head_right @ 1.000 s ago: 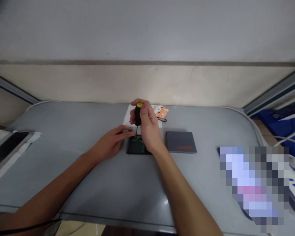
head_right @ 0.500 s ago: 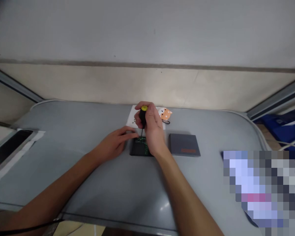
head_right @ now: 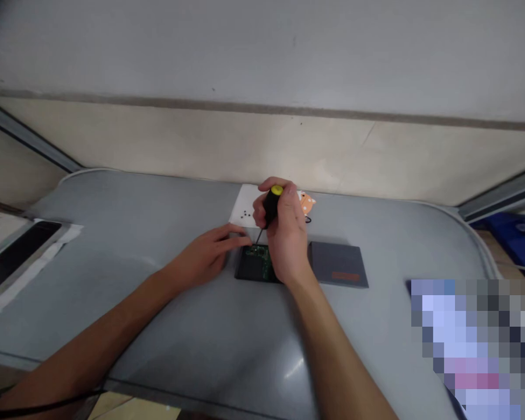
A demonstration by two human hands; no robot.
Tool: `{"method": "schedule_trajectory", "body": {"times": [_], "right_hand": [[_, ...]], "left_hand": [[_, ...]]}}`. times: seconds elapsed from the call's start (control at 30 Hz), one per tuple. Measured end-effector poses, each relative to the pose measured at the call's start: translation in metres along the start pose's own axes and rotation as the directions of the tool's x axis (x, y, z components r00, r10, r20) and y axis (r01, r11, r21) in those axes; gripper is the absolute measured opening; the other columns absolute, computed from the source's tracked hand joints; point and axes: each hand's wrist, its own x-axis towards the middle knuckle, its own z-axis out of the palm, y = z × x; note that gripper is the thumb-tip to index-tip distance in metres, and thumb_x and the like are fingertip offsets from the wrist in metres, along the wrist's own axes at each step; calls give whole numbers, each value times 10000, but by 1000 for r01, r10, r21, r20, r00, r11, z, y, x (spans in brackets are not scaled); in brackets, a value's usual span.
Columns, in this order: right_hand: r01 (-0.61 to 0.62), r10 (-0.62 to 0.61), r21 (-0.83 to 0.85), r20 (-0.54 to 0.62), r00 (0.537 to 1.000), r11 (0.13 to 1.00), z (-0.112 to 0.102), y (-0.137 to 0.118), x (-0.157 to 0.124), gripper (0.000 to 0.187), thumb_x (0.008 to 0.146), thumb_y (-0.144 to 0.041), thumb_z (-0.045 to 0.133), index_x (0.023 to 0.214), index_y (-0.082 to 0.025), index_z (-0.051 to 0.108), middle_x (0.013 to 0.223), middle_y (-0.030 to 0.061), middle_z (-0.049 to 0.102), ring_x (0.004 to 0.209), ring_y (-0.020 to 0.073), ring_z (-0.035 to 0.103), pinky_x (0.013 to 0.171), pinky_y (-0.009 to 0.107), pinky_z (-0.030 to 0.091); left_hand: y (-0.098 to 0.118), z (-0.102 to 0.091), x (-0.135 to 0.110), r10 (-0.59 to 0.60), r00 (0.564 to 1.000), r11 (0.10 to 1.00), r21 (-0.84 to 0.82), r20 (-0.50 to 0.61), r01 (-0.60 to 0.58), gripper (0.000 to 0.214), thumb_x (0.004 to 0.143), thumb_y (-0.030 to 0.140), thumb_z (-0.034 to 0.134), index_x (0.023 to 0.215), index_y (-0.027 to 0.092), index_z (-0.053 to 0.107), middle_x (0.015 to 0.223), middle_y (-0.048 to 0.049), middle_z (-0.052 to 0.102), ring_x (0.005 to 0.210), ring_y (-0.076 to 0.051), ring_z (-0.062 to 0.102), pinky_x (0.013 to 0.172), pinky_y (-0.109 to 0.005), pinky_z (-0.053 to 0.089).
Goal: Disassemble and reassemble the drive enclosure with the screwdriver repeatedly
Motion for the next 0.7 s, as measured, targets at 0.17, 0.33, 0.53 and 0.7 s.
{"method": "schedule_trajectory", "body": {"times": [0.17, 0.33, 0.53, 0.7], "right_hand": [[-21, 21, 8, 42, 999, 1000, 2, 1, -2, 392, 1060, -669, 435, 1001, -305, 569, 708, -28, 425, 610, 149, 440, 585, 302, 420], [-16, 16, -22, 28, 999, 1000, 2, 3, -3, 431, 1033, -712, 460, 1011, -299, 580, 701, -24, 438, 593, 145, 435, 536, 296, 382], [20, -19, -31, 30, 999, 999, 2, 6, -2, 445, 1020, -729, 478, 1005, -295, 581, 701, -26, 434, 593, 137, 458, 522, 288, 382], [33, -32, -65, 17, 999, 997, 5, 5, -3, 451, 1015, -733, 483, 987, -293, 581, 695, -27, 430, 606, 142, 471, 547, 298, 405]], "left_hand": [[-2, 1, -1, 5, 1000, 1000, -28, -1, -5, 655, 820, -63, 422, 1348, 237, 666, 1376, -104, 659, 1186, -221, 698, 1021, -411, 610], [1, -2, 0, -15, 1000, 999, -39, 16, 16, 703, 783, -78, 420, 1359, 245, 660, 1381, -95, 659, 1203, -212, 692, 1038, -395, 595], [0, -1, 0, -19, 1000, 999, -40, 25, 20, 733, 761, -86, 415, 1369, 259, 637, 1411, -83, 635, 1238, -214, 679, 1054, -376, 575], [-2, 0, 0, -12, 1000, 999, -53, 20, 13, 732, 766, -93, 410, 1367, 258, 636, 1402, -81, 635, 1213, -205, 687, 1042, -370, 578]]}}
